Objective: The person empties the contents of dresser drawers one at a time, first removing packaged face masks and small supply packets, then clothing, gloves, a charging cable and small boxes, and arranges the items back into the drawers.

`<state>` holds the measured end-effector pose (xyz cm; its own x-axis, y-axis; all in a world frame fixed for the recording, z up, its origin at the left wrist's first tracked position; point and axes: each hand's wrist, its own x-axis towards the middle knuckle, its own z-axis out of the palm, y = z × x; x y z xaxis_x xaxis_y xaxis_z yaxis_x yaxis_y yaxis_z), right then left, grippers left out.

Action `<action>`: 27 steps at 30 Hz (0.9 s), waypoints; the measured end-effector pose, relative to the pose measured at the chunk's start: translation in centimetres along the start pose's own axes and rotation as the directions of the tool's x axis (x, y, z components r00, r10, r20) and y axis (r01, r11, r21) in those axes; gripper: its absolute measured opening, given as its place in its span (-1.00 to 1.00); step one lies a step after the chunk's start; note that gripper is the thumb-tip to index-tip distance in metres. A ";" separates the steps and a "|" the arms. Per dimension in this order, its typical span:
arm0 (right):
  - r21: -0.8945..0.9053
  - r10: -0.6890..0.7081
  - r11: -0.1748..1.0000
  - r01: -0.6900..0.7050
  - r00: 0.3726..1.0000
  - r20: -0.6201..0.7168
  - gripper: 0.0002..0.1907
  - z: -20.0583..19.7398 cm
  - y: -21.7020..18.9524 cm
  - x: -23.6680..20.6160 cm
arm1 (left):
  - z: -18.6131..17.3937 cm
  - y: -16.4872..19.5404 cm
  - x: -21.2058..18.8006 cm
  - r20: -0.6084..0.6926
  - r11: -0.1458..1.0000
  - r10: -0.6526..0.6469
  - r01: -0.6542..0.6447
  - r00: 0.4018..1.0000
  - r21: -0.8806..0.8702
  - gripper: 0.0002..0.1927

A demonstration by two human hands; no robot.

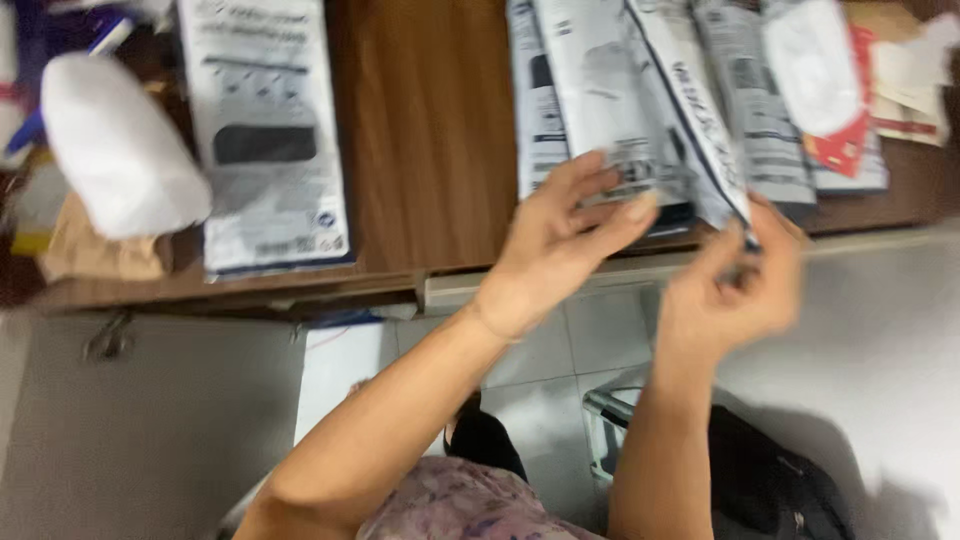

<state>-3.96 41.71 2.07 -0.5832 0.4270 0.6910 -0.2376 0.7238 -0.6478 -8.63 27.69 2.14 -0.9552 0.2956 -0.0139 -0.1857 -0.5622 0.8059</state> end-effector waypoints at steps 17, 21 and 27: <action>0.044 -0.010 0.938 -0.344 0.100 0.995 -0.52 2.2 -2.7 -18.4 | -19.0 -1.9 -23.7 -0.372 0.952 -0.306 0.280 0.876 -0.124 -0.45; -0.010 0.029 0.857 -0.514 0.028 0.999 -0.76 7.4 -2.2 -22.4 | -22.6 -2.6 -21.2 -0.401 0.983 -0.182 0.172 0.898 -0.061 -0.50; 0.209 0.237 0.566 -0.798 0.400 0.885 -0.69 13.8 -6.2 -22.7 | -26.4 2.1 -13.7 -0.398 0.970 -0.045 0.135 0.916 0.202 -0.58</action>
<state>0.00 20.08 -14.04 -0.9773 -0.1378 -0.1608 0.1683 -0.0444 -0.9847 -1.97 2.09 -11.61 -0.9586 -0.0113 -0.2846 -0.2629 -0.3493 0.8994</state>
